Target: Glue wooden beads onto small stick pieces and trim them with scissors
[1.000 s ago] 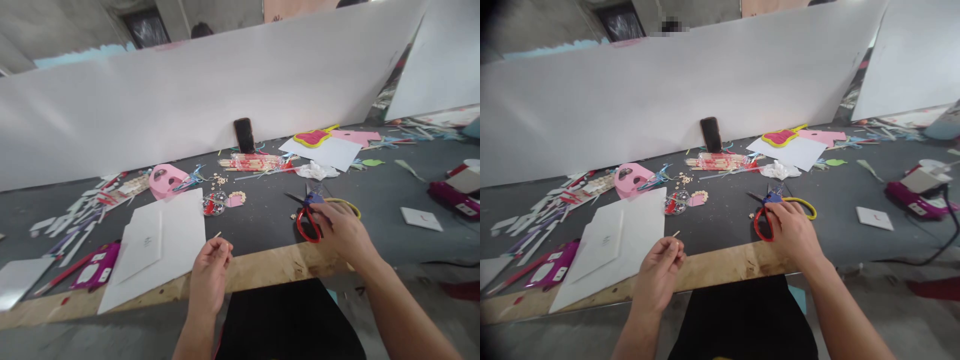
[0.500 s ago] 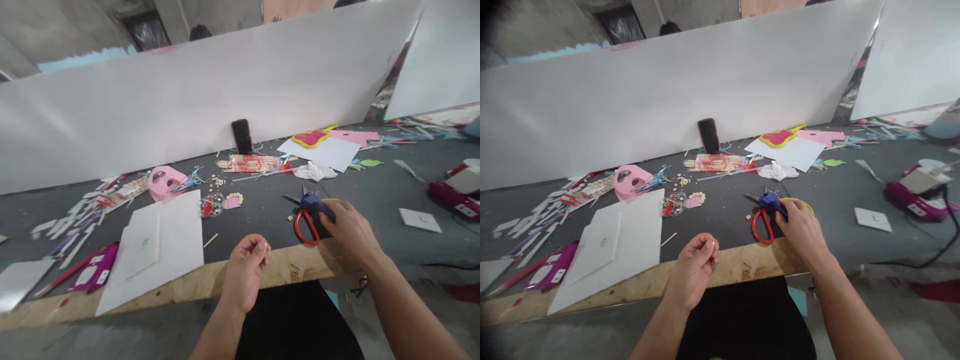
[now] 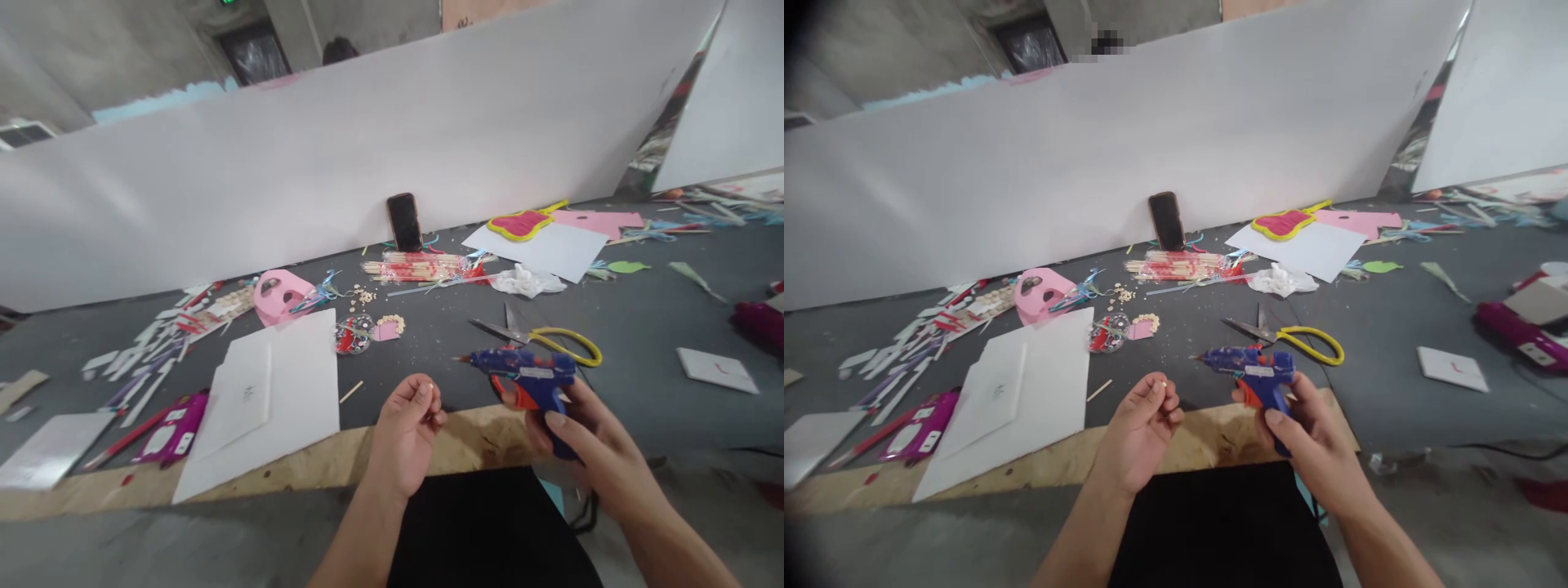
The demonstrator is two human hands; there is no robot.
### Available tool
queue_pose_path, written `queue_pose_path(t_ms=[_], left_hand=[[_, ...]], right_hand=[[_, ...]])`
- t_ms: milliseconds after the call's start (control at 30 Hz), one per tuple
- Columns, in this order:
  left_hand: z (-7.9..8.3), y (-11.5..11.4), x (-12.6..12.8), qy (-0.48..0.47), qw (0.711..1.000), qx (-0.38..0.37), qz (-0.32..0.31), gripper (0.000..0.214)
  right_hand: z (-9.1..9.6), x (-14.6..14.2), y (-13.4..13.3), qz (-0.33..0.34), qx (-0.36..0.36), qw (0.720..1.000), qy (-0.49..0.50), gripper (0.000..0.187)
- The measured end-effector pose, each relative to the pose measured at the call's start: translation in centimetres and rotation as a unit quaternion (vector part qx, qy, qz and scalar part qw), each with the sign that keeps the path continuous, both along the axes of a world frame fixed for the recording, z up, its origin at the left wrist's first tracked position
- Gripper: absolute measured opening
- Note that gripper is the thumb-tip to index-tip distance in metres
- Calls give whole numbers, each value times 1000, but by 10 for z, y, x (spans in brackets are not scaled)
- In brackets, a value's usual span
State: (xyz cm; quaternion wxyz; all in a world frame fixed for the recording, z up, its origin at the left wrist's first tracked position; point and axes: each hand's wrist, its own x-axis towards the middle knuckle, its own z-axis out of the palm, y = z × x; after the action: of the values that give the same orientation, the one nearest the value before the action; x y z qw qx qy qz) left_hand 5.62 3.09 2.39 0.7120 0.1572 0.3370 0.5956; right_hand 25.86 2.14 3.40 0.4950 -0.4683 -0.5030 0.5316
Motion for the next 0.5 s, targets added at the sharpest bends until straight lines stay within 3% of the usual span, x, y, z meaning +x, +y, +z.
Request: queue_pose_path(t_ms=[200, 500], left_hand=[[-3, 5, -3, -22, 1000, -9, 15, 12], [1, 3, -2, -48, 999, -19, 3, 14]], right_hand=[[-1, -12, -7, 90, 83, 993, 1, 22], [-3, -18, -9, 93, 90, 992, -10, 18]])
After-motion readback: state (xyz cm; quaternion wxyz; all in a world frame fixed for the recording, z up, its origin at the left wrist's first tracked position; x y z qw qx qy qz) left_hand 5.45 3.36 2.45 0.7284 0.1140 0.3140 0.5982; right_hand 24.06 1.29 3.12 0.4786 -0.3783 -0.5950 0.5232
